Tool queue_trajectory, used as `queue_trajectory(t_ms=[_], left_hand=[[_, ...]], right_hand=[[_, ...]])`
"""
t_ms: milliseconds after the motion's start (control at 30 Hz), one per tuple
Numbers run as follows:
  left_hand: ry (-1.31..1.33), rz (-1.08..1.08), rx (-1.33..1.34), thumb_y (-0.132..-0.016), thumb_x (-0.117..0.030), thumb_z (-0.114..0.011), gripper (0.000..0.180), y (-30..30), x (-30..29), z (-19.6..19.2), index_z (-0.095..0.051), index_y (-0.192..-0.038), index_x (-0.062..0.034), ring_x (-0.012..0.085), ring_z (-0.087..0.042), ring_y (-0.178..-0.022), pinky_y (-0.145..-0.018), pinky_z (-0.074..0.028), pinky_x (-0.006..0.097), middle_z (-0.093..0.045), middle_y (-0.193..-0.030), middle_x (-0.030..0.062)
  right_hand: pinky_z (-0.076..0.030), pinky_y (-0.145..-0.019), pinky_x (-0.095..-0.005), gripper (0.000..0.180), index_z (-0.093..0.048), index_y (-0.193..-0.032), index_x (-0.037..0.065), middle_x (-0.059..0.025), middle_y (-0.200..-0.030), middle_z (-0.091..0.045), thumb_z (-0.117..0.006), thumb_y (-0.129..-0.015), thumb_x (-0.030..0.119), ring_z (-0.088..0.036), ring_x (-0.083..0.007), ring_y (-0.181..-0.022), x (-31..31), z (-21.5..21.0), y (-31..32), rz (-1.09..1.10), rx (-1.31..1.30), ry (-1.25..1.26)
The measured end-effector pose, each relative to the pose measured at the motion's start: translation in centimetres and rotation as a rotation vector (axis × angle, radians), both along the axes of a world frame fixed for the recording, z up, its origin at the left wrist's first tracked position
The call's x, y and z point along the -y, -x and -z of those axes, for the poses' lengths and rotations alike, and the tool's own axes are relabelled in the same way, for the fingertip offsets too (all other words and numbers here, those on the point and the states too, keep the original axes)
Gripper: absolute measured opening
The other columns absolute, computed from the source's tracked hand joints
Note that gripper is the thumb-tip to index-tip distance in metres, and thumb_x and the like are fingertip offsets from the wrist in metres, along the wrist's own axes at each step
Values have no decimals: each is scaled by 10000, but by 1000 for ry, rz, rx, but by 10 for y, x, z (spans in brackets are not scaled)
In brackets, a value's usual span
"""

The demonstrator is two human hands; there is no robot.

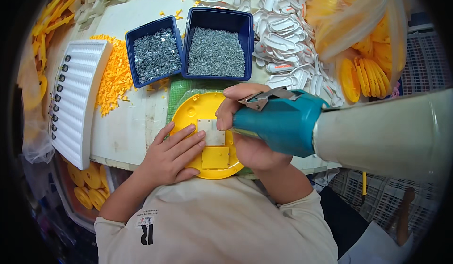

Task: Assembling yellow plastic components using an electric screwdriver and a soldering iron.

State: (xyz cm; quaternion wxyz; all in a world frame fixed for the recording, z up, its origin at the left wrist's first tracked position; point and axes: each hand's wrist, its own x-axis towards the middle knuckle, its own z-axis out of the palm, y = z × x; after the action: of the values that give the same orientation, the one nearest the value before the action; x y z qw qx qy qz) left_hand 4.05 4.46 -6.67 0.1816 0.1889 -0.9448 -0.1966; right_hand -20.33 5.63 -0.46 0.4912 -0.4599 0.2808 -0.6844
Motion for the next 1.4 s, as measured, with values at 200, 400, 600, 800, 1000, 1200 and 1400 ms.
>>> queue_trajectory(t_ms=[200, 400, 600, 800, 1000, 1200, 1400], left_hand=[[2, 3, -14, -936, -501, -648, 599, -1, 0, 2, -641, -1374, -93, 246, -506, -1425, -1231, -278, 509, -576, -1512, 49], [-8, 8, -15, -952, -500, -624, 587, 0, 1, 2, -642, -1381, -100, 248, -512, -1423, -1234, -272, 518, -588, -1502, 44], [-7, 9, -29, -919, -451, -672, 591, -1, 2, 4, -637, -1387, -93, 241, -506, -1426, -1245, -259, 511, -572, -1516, 44], [-4, 6, -48, -919, -448, -667, 590, -2, 2, 5, -637, -1390, -95, 233, -502, -1428, -1247, -255, 511, -573, -1514, 41], [-9, -3, -60, -952, -471, -633, 566, -1, 1, 7, -644, -1391, -114, 237, -506, -1424, -1241, -262, 523, -588, -1494, 45], [2, -8, -59, -972, -482, -613, 550, -1, 1, 7, -651, -1387, -124, 241, -517, -1416, -1242, -261, 521, -603, -1476, 42], [-31, -22, -100, -926, -457, -671, 617, -2, 1, 8, -626, -1386, -49, 265, -521, -1418, -1225, -307, 491, -583, -1495, 105]], right_hand=[[-473, -712, -384, 816, -583, -1186, -50, -154, -822, -653, -483, -888, 703, -592, -248, -718, 2, 1, -7, 25, 29, -76], [-476, -695, -386, 829, -588, -1180, -59, -161, -815, -654, -505, -869, 704, -595, -251, -719, 1, 10, 1, 2, -40, -102], [-458, -761, -385, 871, -574, -1279, -21, -146, -805, -648, -485, -874, 744, -595, -242, -731, -1, -10, -4, 1, -46, -113], [-465, -801, -405, 859, -565, -1321, -17, -157, -875, -658, -502, -896, 727, -614, -269, -790, 7, -9, -18, -162, 24, -48], [-511, -764, -409, 745, -614, -1201, -70, -183, -841, -663, -528, -885, 599, -631, -294, -765, 10, -1, -31, -117, 18, -146], [-527, -762, -402, 740, -635, -1154, -75, -170, -806, -665, -521, -872, 600, -644, -303, -744, 8, -3, -32, -82, -146, -257], [-463, -799, -420, 889, -599, -1309, 9, -143, -813, -665, -510, -873, 779, -602, -261, -727, -2, -17, -27, -92, 17, -123]])
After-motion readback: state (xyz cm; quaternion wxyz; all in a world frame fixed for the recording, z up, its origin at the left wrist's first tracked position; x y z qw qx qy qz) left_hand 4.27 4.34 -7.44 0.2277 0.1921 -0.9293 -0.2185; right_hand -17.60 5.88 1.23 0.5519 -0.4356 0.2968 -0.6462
